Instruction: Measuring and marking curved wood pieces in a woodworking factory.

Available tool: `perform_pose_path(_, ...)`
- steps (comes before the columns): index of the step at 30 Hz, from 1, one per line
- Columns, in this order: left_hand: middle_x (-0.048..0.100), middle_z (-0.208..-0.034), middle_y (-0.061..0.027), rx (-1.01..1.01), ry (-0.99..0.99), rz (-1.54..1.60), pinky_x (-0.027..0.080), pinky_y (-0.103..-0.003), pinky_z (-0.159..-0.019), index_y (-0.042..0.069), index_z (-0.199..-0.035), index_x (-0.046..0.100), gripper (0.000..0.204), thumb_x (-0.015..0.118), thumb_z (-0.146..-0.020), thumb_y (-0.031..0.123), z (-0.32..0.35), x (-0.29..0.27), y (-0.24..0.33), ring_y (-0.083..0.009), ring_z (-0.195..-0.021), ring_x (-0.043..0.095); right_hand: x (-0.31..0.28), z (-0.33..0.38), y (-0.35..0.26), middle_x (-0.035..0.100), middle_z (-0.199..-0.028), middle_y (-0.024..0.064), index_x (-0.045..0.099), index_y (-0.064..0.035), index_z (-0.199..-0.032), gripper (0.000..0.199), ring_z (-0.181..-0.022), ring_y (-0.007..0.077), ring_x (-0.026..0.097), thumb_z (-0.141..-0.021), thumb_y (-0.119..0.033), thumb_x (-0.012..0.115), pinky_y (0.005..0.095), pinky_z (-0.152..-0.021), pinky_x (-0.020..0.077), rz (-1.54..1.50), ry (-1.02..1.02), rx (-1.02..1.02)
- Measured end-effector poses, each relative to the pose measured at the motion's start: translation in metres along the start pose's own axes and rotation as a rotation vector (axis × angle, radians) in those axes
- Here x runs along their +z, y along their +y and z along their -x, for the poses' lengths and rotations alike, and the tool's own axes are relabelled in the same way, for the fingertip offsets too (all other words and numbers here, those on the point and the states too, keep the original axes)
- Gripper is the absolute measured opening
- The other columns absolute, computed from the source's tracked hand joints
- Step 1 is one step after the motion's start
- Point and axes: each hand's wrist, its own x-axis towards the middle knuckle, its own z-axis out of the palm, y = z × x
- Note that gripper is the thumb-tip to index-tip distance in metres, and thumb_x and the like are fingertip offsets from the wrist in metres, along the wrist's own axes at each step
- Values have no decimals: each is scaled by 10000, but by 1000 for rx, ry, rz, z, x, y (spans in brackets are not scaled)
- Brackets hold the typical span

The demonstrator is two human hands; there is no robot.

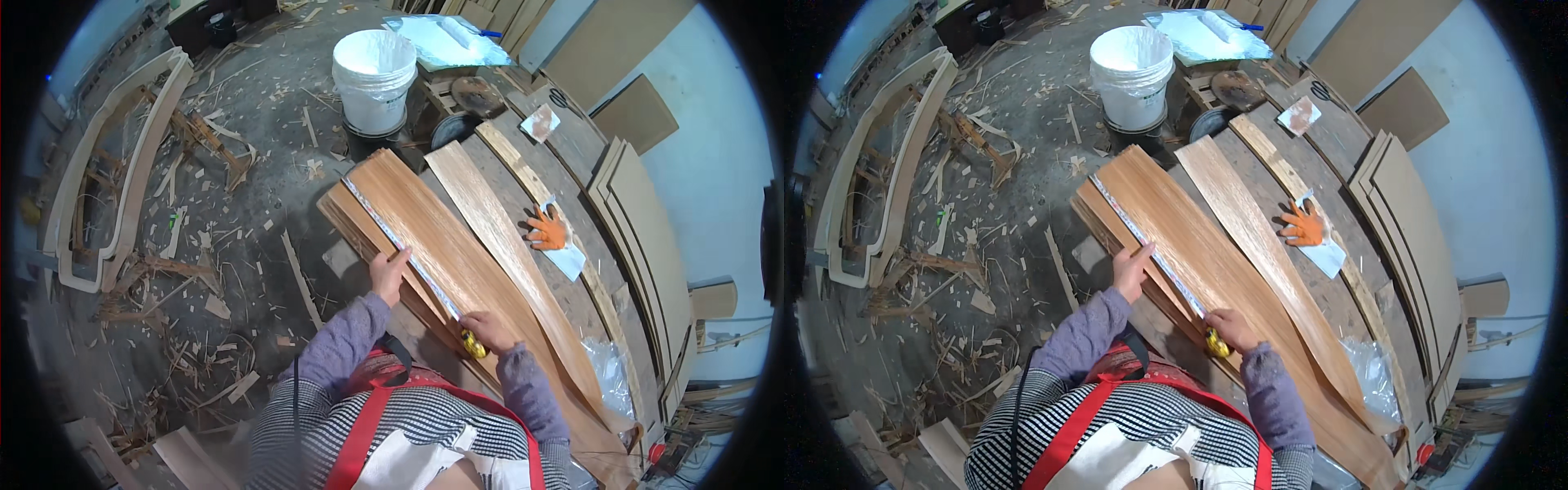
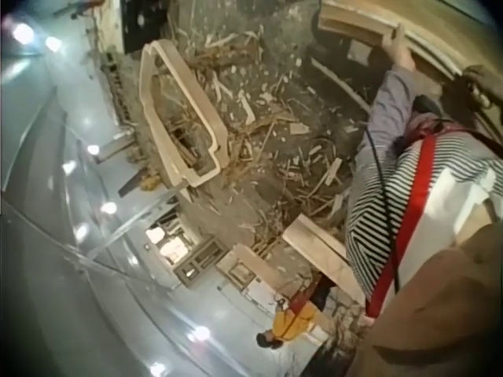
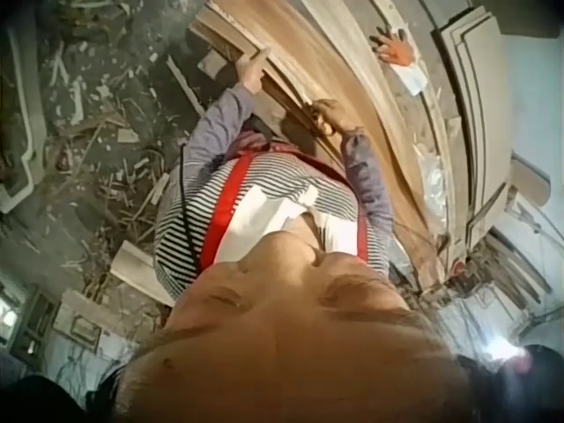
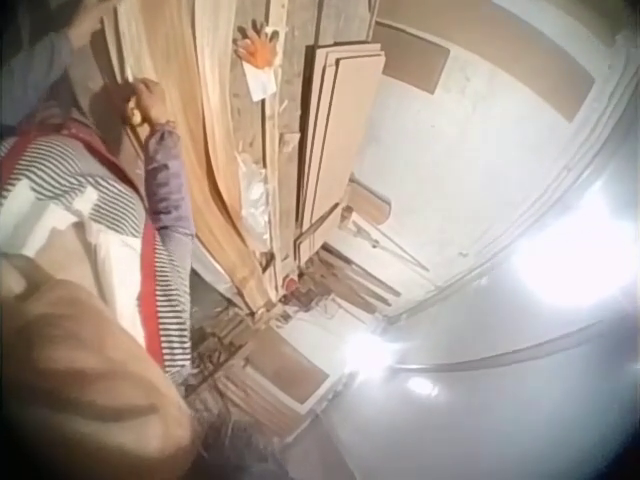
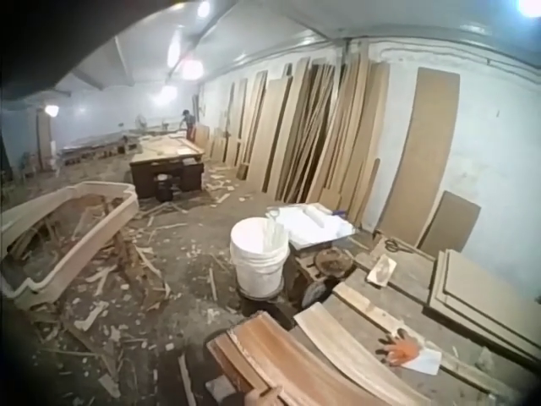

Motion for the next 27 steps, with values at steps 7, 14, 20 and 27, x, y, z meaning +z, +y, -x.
perform_pose_path(7, 595, -821, -39, 330, 71, -118, 476, -319, -644, 18, -864, 625, 170, 731, -744, 75, -62, -38, -59, -155, -718, 557, 0, -1, 30, 680, -796, 149, 721, -85, -862, 332, -744, 280, 643, -820, -361, 543, 385, -717, 491, 82, 39, -185)
perform_pose_path(14, 613, -974, -78, -365, -174, -104, 525, -351, -754, 36, -1210, 526, 336, 585, -893, 131, -162, -99, -25, -199, -873, 588, -60, 200, 233, 667, -792, 152, 711, -94, -874, 313, -728, 286, 630, -837, -340, 521, 417, -677, 490, 61, 276, 24)
perform_pose_path(20, 672, -979, -61, -62, -25, -412, 495, -220, -535, 38, -1088, 632, 302, 681, -858, 228, -133, -70, -21, -134, -802, 645, -109, 439, 396, 664, -882, 170, 704, -137, -941, 333, -822, 361, 624, -874, -415, 533, 469, -726, 487, 396, 532, 555)
perform_pose_path(27, 671, -996, -54, -105, -41, -507, 472, -209, -487, 52, -1053, 645, 289, 716, -831, 223, -136, -78, -4, -138, -808, 647, -108, 426, 470, 664, -841, 160, 700, -125, -850, 304, -821, 345, 630, -887, -377, 534, 467, -724, 490, 442, 556, 630)
